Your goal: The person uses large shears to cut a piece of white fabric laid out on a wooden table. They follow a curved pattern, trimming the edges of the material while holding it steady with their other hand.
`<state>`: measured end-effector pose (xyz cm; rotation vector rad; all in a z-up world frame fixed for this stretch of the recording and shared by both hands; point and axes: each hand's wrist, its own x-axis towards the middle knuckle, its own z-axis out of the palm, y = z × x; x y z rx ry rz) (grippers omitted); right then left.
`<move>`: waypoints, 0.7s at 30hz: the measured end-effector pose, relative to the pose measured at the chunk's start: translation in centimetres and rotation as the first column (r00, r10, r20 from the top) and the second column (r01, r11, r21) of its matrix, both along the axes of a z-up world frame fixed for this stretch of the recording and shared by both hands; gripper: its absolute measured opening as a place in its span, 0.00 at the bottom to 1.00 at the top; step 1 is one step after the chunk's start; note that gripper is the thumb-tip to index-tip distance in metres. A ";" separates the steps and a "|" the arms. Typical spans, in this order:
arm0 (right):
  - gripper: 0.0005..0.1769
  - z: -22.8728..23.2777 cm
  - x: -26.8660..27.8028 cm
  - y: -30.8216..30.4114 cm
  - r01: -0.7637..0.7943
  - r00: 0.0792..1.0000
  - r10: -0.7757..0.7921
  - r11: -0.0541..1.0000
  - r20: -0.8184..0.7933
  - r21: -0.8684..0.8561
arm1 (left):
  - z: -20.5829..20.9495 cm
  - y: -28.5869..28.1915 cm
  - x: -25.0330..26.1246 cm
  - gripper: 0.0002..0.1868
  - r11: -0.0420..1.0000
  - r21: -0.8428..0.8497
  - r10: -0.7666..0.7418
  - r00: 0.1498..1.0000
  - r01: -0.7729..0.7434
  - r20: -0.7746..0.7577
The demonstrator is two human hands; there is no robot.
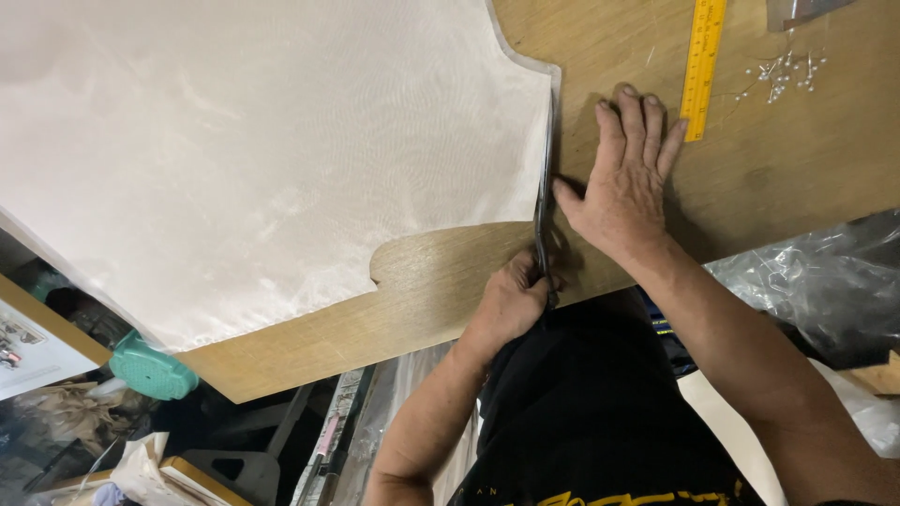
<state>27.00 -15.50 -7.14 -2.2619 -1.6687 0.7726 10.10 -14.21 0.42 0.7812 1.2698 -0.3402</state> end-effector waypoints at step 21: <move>0.54 -0.2 0.3 -0.1 -0.009 1.000 0.009 1.000 0.001 -0.026 | 0.5 2.4 1.1 0.15 0.995 0.073 -0.078 0.996 0.075 0.044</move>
